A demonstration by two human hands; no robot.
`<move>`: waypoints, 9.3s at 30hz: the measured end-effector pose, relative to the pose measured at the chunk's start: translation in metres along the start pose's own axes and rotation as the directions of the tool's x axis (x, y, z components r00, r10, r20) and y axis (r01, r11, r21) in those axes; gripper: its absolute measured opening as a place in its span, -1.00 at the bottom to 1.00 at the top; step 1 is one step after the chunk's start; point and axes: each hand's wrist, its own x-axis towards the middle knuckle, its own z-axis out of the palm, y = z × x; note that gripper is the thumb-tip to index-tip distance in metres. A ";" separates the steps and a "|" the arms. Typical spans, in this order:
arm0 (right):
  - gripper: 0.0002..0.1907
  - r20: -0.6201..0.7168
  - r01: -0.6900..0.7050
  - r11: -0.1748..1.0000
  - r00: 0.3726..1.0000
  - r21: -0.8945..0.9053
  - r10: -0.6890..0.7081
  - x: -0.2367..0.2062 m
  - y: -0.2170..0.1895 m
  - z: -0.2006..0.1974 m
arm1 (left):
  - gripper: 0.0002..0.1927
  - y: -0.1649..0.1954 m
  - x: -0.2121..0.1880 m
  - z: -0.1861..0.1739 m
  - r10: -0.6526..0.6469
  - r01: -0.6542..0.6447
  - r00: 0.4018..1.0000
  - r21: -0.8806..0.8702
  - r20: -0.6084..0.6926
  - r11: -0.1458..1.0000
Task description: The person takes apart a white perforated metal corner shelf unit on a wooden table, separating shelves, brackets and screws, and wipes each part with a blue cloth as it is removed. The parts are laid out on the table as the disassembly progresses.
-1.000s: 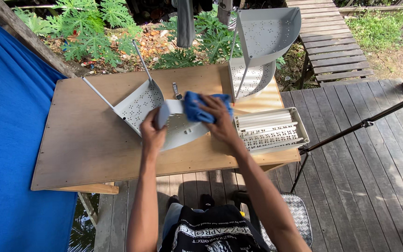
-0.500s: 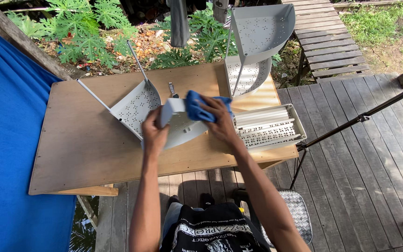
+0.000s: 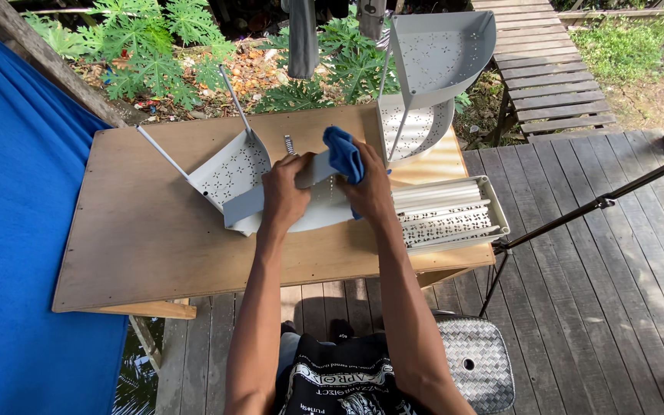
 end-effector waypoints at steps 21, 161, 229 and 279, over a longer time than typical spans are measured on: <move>-0.63 -0.049 -0.256 0.896 0.955 0.362 0.293 -0.014 0.071 -0.008 | -0.70 -0.092 -0.004 -0.014 -0.614 0.209 0.753 -0.798 -0.238 0.565; -0.45 -0.158 0.265 0.907 0.931 -0.327 -0.329 -0.022 -0.007 0.032 | -0.53 -0.020 -0.020 -0.012 -0.283 0.208 0.949 -0.401 -0.137 0.892; -0.20 -0.011 0.182 0.982 0.983 -0.041 -0.182 -0.022 0.014 0.007 | -0.81 -0.045 -0.028 -0.005 -0.330 0.026 0.871 -0.636 -0.365 0.771; -0.54 -0.017 -0.025 0.976 0.999 0.218 0.029 -0.001 0.015 -0.016 | -0.31 -0.076 -0.025 0.054 -0.770 0.306 0.638 -0.907 -0.029 0.288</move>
